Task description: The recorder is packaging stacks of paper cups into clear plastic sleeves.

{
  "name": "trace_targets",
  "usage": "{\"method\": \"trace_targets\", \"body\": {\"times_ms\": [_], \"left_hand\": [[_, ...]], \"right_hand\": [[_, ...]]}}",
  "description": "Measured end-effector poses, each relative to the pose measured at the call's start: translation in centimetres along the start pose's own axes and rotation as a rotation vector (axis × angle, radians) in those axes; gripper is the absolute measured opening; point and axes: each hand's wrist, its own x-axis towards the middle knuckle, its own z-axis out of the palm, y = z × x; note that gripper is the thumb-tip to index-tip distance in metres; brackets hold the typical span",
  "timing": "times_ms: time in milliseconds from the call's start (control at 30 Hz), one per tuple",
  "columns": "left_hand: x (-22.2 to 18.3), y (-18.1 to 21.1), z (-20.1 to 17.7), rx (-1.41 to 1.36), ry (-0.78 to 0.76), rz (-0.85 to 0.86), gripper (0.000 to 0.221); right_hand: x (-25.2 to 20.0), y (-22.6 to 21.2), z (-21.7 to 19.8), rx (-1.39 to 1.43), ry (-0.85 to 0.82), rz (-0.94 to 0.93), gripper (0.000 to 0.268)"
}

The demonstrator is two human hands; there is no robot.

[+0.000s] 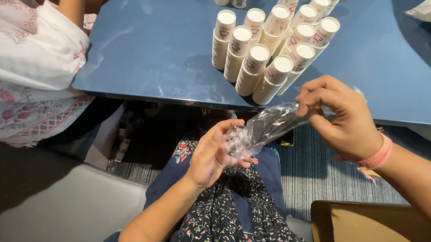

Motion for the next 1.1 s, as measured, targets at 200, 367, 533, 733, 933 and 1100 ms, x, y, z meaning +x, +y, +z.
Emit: {"method": "trace_targets", "body": {"times_ms": [200,367,533,733,933,1100], "left_hand": [[-0.2,-2.1,-2.2,0.198,-0.006,0.023,0.025],[-0.1,-1.3,-1.8,0.183,0.297,0.149,0.019],[-0.6,-0.6,-0.6,0.208,0.406,0.279,0.020],[-1.6,-2.1,-0.2,0.375,0.400,0.411,0.016],[-2.4,-2.7,1.7,0.240,0.381,0.641,0.009],[-2.9,-4.7,2.6,0.429,0.094,0.823,0.025]], "right_hand": [[1.1,-0.2,0.5,-0.336,0.015,-0.094,0.027],[1.3,0.7,0.9,-0.419,0.123,-0.032,0.022],[1.3,0.3,0.6,-0.583,0.170,-0.141,0.025],[0.6,-0.8,0.9,-0.870,0.184,-0.796,0.025],[-0.4,-4.3,1.9,-1.032,0.196,-1.165,0.040],[-1.8,-5.8,4.9,-0.585,-0.262,-0.524,0.038]]}}
